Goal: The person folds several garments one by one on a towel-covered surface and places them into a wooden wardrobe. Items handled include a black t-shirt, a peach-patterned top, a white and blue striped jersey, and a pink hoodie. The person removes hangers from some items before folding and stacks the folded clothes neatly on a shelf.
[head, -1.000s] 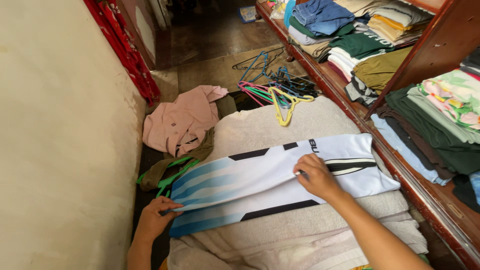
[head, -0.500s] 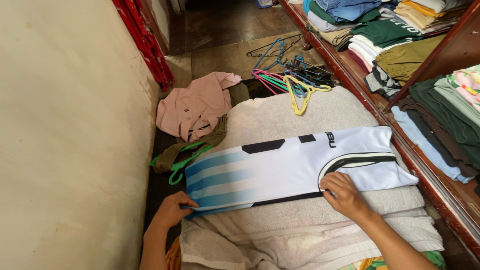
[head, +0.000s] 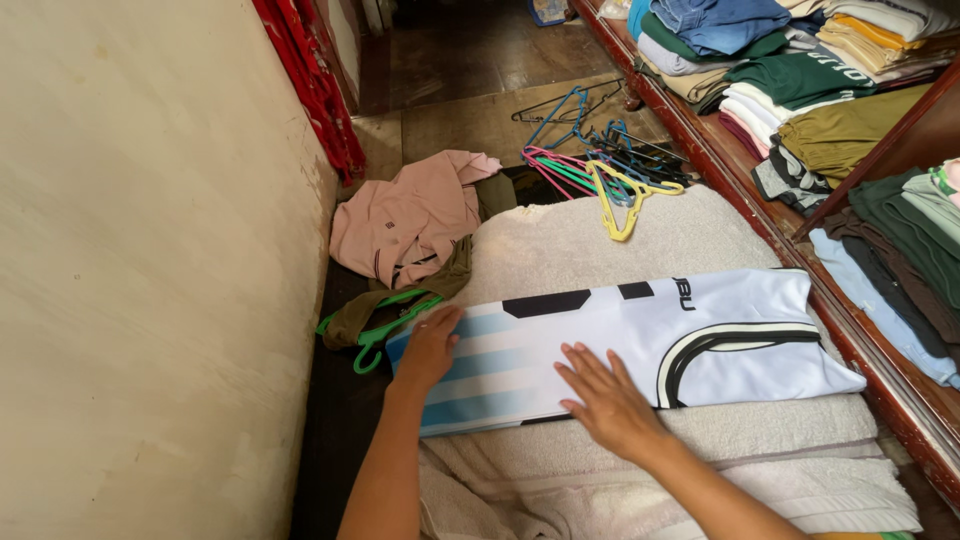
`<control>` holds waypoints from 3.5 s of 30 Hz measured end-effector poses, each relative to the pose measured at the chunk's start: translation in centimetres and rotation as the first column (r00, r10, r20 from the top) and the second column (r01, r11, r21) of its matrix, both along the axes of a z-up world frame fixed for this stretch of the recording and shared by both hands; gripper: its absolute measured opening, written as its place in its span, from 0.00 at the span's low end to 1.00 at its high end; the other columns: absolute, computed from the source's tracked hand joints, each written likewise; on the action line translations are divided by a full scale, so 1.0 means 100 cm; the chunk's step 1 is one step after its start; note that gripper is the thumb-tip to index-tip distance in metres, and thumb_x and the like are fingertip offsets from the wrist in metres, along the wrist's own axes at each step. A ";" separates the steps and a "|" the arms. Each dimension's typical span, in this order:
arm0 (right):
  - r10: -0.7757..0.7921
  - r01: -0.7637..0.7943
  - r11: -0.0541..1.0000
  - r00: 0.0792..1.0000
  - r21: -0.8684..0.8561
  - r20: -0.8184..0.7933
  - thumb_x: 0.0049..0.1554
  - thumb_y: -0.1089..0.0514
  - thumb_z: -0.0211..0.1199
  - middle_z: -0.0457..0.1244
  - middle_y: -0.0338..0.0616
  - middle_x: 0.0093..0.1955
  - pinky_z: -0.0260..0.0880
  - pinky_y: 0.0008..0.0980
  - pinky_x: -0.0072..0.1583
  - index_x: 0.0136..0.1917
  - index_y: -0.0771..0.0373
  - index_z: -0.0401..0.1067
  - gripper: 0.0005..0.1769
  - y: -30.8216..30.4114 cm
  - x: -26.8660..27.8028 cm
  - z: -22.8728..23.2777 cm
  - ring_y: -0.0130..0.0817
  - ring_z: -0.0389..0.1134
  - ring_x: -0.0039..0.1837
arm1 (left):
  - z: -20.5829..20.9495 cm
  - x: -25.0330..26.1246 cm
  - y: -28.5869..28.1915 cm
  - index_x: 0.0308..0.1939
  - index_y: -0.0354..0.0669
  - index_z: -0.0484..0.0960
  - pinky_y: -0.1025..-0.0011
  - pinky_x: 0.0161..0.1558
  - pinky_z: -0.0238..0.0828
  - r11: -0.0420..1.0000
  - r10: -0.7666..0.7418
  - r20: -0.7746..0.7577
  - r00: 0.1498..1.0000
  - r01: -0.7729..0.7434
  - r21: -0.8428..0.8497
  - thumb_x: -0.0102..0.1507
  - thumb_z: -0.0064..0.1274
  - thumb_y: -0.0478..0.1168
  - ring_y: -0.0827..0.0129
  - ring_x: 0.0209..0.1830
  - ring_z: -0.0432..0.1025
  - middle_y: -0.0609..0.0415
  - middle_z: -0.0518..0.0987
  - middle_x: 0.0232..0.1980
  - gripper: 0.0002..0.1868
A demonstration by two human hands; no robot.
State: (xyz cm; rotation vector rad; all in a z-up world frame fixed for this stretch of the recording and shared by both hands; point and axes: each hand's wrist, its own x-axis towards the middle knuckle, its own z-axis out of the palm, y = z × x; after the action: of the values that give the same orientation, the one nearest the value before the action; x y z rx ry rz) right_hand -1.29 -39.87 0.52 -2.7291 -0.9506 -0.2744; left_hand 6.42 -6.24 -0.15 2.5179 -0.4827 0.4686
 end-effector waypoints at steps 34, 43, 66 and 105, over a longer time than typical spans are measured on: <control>-0.033 0.067 0.994 0.942 -0.092 0.334 0.61 0.22 0.37 0.35 0.39 0.84 0.23 0.53 0.80 0.82 0.46 0.40 0.46 0.013 -0.003 -0.011 0.34 0.29 0.83 | -0.004 -0.050 0.077 0.53 0.33 0.78 0.61 0.47 0.78 -0.406 -0.506 -0.277 0.817 -0.508 -0.760 0.58 0.62 0.37 0.55 0.46 0.79 0.43 0.82 0.49 0.21; -0.114 0.089 0.993 0.871 -0.074 -0.477 0.60 0.24 0.38 0.31 0.38 0.87 0.24 0.52 0.80 0.83 0.48 0.41 0.46 0.059 0.001 0.048 0.32 0.25 0.86 | 0.060 -0.048 0.095 0.59 0.28 0.75 0.57 0.57 0.77 -0.456 -0.385 -0.077 0.920 -0.262 -0.850 0.63 0.56 0.36 0.53 0.54 0.78 0.39 0.80 0.54 0.22; -0.141 0.146 0.989 0.962 0.001 -0.235 0.67 0.38 0.37 0.38 0.37 0.86 0.25 0.51 0.80 0.81 0.55 0.48 0.35 0.026 0.085 0.021 0.32 0.29 0.86 | 0.226 -0.053 -0.090 0.52 0.36 0.75 0.67 0.35 0.77 0.057 -0.429 -0.290 0.855 -0.295 -0.954 0.54 0.61 0.40 0.67 0.35 0.77 0.51 0.78 0.40 0.24; 0.065 0.857 0.260 0.445 0.446 -0.893 0.52 0.65 0.66 0.71 0.53 0.60 0.76 0.40 0.57 0.72 0.64 0.66 0.34 -0.284 0.088 0.035 0.40 0.73 0.57 | 0.036 -0.023 -0.269 0.75 0.48 0.58 0.34 0.71 0.20 0.954 0.004 -0.223 0.975 0.063 0.294 0.61 0.43 0.75 0.49 0.82 0.32 0.46 0.49 0.81 0.49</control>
State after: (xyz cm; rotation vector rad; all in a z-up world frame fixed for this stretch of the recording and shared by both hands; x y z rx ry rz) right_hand 7.55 -68.26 3.98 -1.5549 0.3667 0.3023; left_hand 4.11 -33.16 3.50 2.8055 -0.5379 0.1030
